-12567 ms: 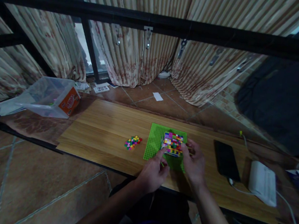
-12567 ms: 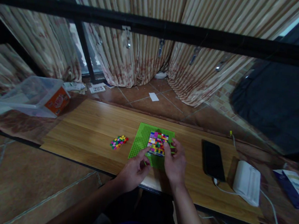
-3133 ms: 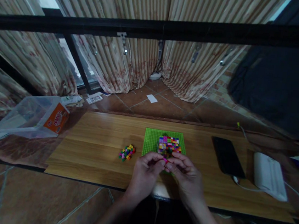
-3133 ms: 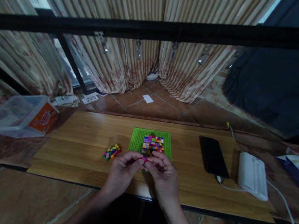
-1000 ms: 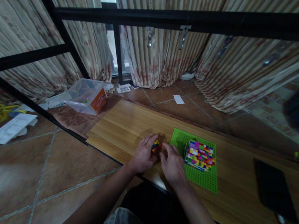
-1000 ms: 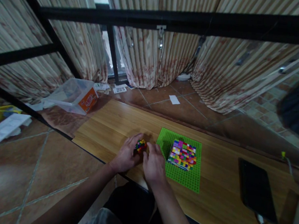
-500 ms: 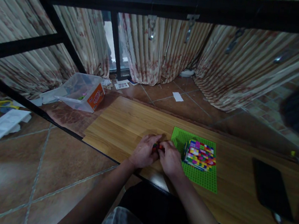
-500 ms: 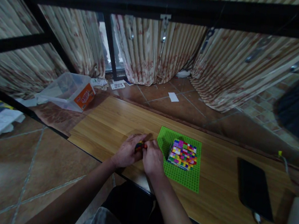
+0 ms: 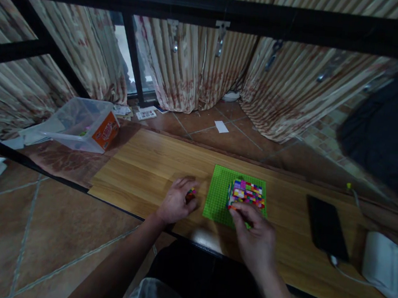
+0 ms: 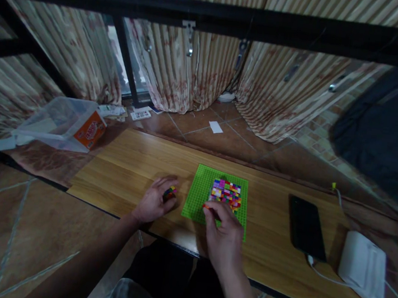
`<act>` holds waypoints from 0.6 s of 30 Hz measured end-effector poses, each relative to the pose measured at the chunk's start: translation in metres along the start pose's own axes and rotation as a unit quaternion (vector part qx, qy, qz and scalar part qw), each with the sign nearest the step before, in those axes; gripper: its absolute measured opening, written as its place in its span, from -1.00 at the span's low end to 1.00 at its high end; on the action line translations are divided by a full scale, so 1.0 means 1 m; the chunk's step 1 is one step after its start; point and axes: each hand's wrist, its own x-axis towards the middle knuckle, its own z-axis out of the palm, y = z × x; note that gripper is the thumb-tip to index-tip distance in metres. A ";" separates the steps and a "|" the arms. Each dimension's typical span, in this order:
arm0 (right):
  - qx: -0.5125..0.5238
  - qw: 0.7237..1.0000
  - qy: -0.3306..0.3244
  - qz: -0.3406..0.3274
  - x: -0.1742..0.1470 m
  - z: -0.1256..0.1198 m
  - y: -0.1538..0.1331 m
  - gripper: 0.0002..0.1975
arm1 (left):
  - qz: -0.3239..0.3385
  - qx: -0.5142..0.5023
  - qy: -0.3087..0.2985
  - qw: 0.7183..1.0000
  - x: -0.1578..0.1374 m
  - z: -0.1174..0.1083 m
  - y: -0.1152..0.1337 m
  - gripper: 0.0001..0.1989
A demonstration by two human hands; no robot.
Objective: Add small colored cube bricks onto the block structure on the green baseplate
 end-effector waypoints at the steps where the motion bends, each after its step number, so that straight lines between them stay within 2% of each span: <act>1: -0.014 1.000 0.013 -0.012 0.004 -0.006 0.003 -0.86 | -0.001 0.004 0.018 1.000 -0.001 0.000 0.002 -0.55; 4: -0.072 0.996 0.021 -0.041 0.017 -0.019 0.012 -0.83 | -0.007 0.006 0.072 0.997 -0.006 0.004 0.017 -0.59; 6: -0.113 0.992 0.010 -0.058 0.025 -0.023 0.016 -0.81 | -0.011 0.000 0.075 0.997 -0.009 0.011 0.033 -0.60; 9: -0.167 0.982 -0.001 -0.087 0.031 -0.025 0.021 -0.79 | -0.030 -0.024 0.040 0.998 -0.008 0.026 0.061 -0.62; 12: -0.202 0.974 0.002 -0.103 0.032 -0.024 0.026 -0.77 | -0.053 -0.101 -0.040 0.993 0.000 0.041 0.085 -0.54; 15: -0.221 0.969 0.016 -0.106 0.031 -0.021 0.029 -0.77 | -0.079 -0.142 -0.104 0.981 0.010 0.051 0.100 -0.43; 18: -0.225 0.968 0.021 -0.106 0.030 -0.020 0.029 -0.77 | -0.104 -0.164 -0.130 0.972 0.016 0.056 0.107 -0.41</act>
